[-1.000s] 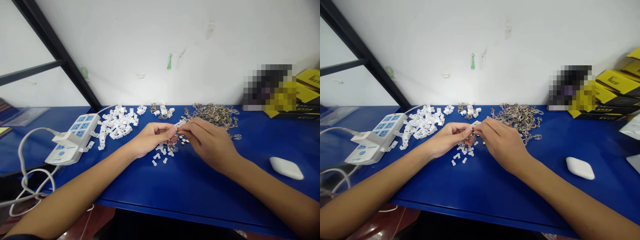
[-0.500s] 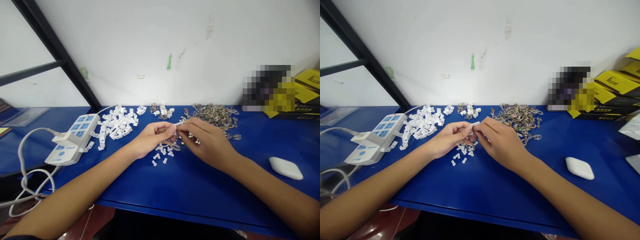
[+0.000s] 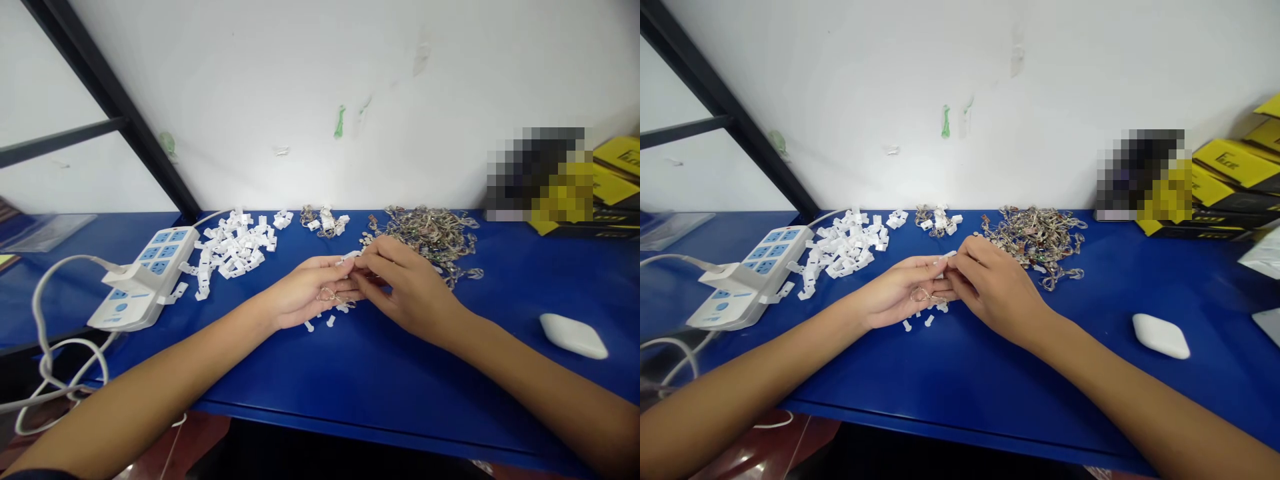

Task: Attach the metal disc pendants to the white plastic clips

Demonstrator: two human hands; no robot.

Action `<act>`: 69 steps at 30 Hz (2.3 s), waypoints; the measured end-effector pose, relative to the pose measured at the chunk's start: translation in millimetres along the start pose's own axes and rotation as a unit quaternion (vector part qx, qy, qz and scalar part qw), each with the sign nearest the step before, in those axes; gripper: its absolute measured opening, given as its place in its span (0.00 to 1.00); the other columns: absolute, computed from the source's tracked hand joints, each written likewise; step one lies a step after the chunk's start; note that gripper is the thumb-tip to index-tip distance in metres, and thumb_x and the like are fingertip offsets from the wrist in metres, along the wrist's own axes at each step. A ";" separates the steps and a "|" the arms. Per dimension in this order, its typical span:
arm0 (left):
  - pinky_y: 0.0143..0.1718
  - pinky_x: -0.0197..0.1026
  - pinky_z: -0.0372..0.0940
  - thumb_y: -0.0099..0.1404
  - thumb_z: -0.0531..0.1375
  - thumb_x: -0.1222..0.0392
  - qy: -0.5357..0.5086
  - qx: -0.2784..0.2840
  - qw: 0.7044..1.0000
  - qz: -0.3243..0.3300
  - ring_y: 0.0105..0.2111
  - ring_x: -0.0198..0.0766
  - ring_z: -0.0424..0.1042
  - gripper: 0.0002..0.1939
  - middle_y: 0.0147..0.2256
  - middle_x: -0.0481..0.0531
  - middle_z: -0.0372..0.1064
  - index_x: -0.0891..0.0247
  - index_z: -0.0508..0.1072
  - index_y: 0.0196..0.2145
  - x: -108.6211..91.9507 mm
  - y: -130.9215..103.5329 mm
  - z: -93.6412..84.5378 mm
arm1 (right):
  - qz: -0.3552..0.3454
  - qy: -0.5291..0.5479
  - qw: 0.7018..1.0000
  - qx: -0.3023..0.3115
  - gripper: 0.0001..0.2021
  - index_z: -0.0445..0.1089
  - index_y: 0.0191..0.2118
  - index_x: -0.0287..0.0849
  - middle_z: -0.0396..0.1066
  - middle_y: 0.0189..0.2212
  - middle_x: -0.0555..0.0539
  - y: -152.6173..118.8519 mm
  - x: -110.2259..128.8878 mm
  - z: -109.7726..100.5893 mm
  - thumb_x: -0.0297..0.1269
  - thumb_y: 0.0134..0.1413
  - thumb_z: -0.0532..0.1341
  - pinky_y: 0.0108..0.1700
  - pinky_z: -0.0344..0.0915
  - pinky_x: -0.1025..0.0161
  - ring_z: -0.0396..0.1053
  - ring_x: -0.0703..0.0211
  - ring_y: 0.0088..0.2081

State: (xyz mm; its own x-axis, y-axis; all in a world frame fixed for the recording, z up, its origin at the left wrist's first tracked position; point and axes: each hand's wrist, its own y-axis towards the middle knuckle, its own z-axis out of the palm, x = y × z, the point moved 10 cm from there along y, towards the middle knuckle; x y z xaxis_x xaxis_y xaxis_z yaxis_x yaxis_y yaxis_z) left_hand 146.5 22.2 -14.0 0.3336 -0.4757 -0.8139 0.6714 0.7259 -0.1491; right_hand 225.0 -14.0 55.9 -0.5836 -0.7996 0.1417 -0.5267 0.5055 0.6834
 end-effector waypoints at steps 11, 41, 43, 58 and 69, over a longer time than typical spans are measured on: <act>0.55 0.45 0.70 0.74 0.58 0.63 -0.015 -0.018 0.999 -0.032 0.42 0.41 0.80 0.12 0.43 0.63 0.80 0.69 0.81 0.43 10.4 5.3 -13.0 | 0.031 -0.044 0.998 0.031 0.09 0.64 0.32 0.44 0.63 0.31 0.46 1.1 -8.4 3.1 0.29 0.66 0.57 0.37 0.63 0.58 0.63 0.55 0.35; 0.52 0.60 0.72 0.72 0.59 0.62 0.005 -0.057 0.998 -0.018 0.44 0.47 0.76 0.08 0.40 0.62 0.75 0.66 0.76 0.35 -3.4 81.3 11.9 | 0.212 -0.068 0.955 -0.195 0.03 0.75 0.35 0.46 0.68 0.30 0.46 -10.5 -79.4 -69.2 0.33 0.60 0.64 0.31 0.68 0.53 0.66 0.57 0.27; 0.51 0.61 0.72 0.70 0.60 0.61 0.020 -0.065 0.998 -0.013 0.44 0.49 0.75 0.07 0.41 0.62 0.75 0.66 0.76 0.36 -4.3 78.6 10.7 | 0.213 -0.061 0.957 -0.188 0.04 0.75 0.35 0.47 0.68 0.30 0.45 -10.5 -79.3 -67.2 0.33 0.61 0.64 0.31 0.68 0.51 0.67 0.56 0.27; 0.45 0.52 0.75 0.72 0.62 0.46 0.178 0.022 0.984 0.006 0.44 0.50 0.78 0.20 0.50 0.67 0.75 0.65 0.78 0.50 -27.1 23.9 2.4 | 0.328 0.218 0.919 0.028 0.09 0.78 0.34 0.45 0.71 0.22 0.51 -13.1 -98.7 -12.5 0.45 0.60 0.66 0.22 0.64 0.62 0.67 0.62 0.21; 0.38 0.39 0.72 0.77 0.51 0.41 0.422 0.152 0.894 -0.001 0.34 0.37 0.77 0.26 0.39 0.59 0.77 0.63 0.80 0.46 -21.5 -15.1 5.1 | 0.321 0.350 0.845 0.246 0.10 0.77 0.35 0.45 0.71 0.24 0.52 -20.6 -57.2 29.3 0.44 0.64 0.64 0.23 0.67 0.66 0.66 0.66 0.22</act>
State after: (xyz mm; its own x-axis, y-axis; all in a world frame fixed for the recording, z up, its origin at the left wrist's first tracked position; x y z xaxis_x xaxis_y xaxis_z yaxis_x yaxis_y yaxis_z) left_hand 132.5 19.0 8.6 -0.1993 0.1595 -0.9669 0.8632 0.4957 -0.0961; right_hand 251.2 30.8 12.7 -0.4285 -0.2176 0.8770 -0.5339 0.8440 -0.0514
